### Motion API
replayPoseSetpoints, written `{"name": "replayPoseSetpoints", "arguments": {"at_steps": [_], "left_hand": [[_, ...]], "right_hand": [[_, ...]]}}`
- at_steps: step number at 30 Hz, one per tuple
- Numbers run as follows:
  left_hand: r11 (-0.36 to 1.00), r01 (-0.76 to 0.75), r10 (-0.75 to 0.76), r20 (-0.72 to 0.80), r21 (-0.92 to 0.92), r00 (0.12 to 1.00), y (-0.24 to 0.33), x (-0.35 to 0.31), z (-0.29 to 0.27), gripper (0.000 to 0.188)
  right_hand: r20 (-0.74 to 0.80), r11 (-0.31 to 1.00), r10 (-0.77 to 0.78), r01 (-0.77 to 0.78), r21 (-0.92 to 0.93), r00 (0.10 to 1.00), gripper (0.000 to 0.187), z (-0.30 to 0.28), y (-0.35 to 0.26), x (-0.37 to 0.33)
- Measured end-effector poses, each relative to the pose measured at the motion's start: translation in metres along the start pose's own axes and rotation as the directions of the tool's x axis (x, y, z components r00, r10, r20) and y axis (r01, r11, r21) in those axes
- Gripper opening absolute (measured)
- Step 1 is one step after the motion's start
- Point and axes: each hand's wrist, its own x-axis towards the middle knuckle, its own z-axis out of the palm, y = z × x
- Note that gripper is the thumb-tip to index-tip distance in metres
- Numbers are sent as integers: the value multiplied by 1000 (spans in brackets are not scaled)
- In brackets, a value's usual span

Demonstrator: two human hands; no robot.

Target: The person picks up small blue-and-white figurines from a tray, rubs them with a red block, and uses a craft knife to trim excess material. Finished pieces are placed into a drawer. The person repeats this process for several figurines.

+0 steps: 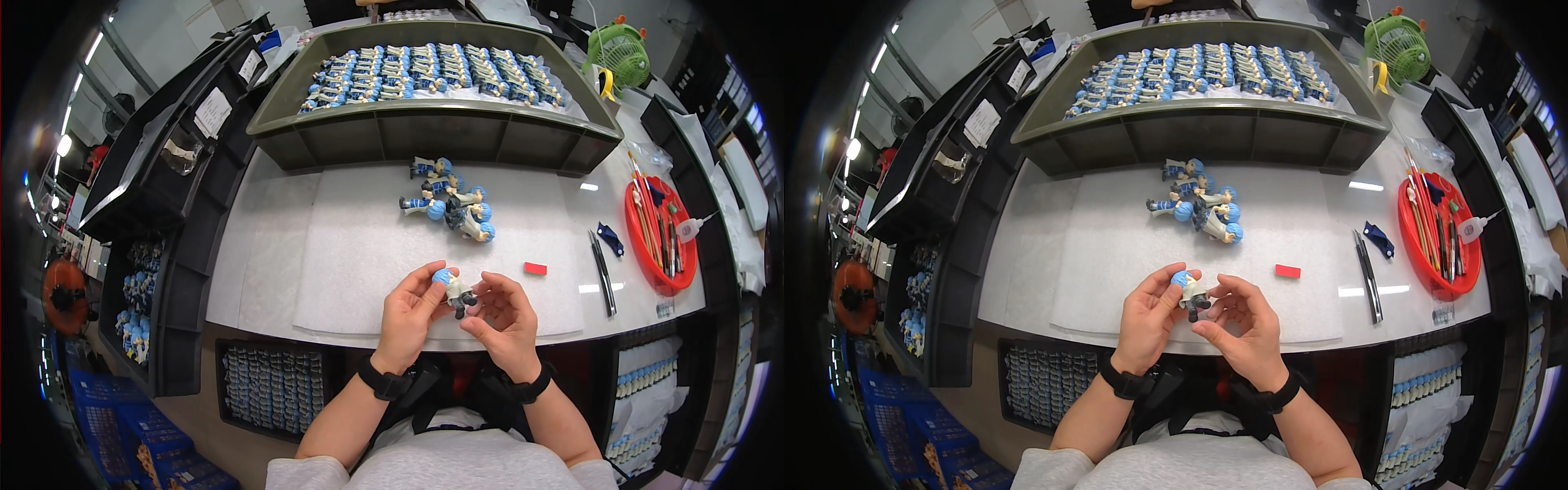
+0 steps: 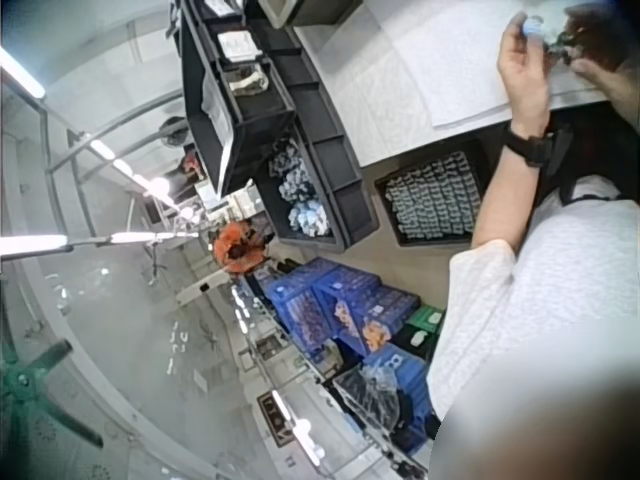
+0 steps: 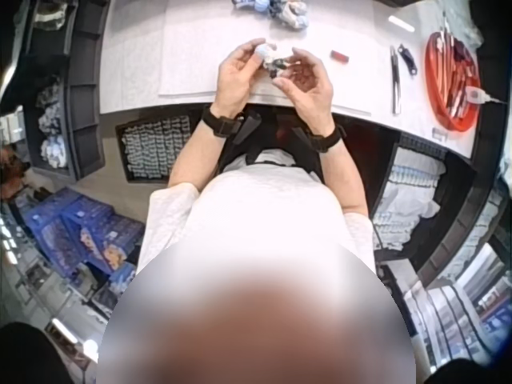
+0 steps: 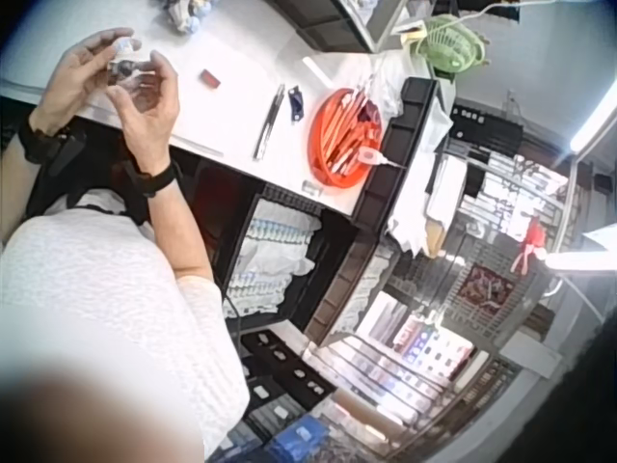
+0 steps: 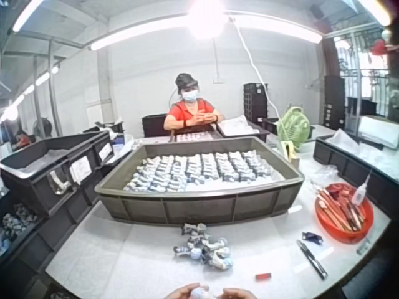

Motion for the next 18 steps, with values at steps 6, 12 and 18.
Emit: {"name": "replayPoseSetpoints", "arguments": {"at_steps": [6,12,18], "left_hand": [[999,46,-46,10,-8,999,2,1,-1,33],[998,56,-55,12,-11,998,2,0,0,33],[998,62,-62,14,5,998,3,0,-1,33]], "right_hand": [[-3,1000,4,-4,9,1000,64,2,0,0],[2,1000,11,-11,0,1000,64,2,0,1],[3,1000,15,-15,-20,1000,64,1,-1,1]]}}
